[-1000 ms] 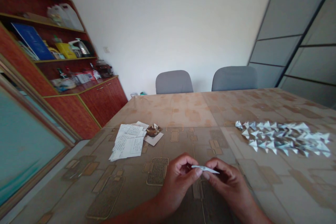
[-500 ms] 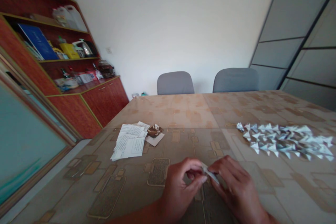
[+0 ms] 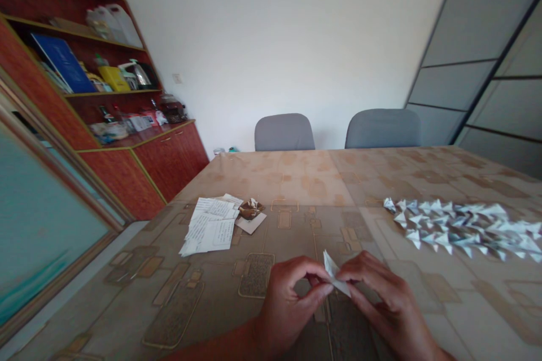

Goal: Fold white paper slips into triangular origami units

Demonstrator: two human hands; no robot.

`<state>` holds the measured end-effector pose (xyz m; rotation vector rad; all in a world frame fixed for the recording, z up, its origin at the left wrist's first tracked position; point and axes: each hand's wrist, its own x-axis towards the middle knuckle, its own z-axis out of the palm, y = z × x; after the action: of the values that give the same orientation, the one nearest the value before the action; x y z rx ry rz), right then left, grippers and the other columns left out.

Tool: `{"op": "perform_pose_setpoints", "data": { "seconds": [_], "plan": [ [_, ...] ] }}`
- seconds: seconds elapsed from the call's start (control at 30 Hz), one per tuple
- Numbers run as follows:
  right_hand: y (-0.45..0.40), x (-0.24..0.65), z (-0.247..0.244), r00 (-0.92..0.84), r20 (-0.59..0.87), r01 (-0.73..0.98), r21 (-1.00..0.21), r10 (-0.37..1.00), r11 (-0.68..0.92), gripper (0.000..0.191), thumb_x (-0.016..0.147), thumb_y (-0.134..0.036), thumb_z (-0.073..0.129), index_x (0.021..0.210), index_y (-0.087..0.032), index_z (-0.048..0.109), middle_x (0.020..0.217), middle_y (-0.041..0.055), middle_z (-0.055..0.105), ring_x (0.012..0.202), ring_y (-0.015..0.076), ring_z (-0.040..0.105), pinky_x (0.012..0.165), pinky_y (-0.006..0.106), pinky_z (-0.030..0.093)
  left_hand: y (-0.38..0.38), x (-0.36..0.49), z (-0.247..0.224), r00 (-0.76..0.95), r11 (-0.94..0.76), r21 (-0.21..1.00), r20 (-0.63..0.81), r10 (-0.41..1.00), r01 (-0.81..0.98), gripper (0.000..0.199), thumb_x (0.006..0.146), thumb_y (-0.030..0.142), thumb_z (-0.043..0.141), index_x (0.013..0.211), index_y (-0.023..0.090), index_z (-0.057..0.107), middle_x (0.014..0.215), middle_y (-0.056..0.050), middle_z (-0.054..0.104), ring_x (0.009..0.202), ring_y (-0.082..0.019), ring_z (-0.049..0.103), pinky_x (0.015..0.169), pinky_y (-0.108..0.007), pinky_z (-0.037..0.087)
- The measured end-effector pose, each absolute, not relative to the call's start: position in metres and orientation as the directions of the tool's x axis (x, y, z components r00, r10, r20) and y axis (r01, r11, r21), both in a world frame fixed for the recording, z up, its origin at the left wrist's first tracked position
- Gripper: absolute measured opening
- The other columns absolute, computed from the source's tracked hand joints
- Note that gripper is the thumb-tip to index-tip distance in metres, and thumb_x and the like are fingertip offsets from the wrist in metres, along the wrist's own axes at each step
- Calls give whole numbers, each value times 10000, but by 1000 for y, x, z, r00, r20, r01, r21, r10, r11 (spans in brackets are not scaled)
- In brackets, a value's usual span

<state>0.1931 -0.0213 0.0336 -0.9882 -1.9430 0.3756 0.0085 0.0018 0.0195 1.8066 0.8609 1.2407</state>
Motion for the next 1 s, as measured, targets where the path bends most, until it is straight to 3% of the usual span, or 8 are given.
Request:
{"op": "perform_pose_setpoints", "data": {
  "seconds": [0.2, 0.5, 0.8, 1.0],
  "plan": [
    [-21, 192, 33, -260, 557, 453, -651, 789, 609, 93, 842, -157, 624, 798, -230, 662, 717, 15, 662, 682, 176, 625, 599, 265, 489, 1, 10, 18, 298, -445, 889, 399, 867, 104, 52, 761, 168, 722, 714, 167, 701, 686, -37, 697, 648, -154, 630, 649, -237, 462],
    [-16, 189, 22, -121, 371, 288, -874, 921, 390, 143, 844, -281, 632, 727, -202, 654, 658, 0, 643, 625, 150, 611, 587, 233, 492, 5, 14, 18, 361, -67, 990, 108, 926, -123, 163, 754, 270, 704, 689, 143, 625, 673, -52, 681, 638, -157, 627, 630, -249, 470],
    [-16, 186, 20, -98, 388, 362, -844, 917, 396, 157, 803, -247, 634, 656, -199, 604, 598, -20, 600, 564, 133, 569, 551, 218, 465, 4, 16, 15, 293, -132, 991, 135, 947, -30, 134, 726, 230, 729, 688, 148, 631, 657, -21, 652, 623, -137, 601, 610, -230, 463],
    [-17, 186, 19, -125, 309, 280, -900, 943, 332, 176, 847, -301, 620, 705, -196, 633, 648, 3, 644, 629, 155, 609, 608, 248, 480, 5, 17, 18, 360, -16, 992, 60, 931, -123, 186, 751, 293, 709, 699, 142, 612, 637, -27, 656, 608, -148, 640, 597, -241, 480]
  ]
}}
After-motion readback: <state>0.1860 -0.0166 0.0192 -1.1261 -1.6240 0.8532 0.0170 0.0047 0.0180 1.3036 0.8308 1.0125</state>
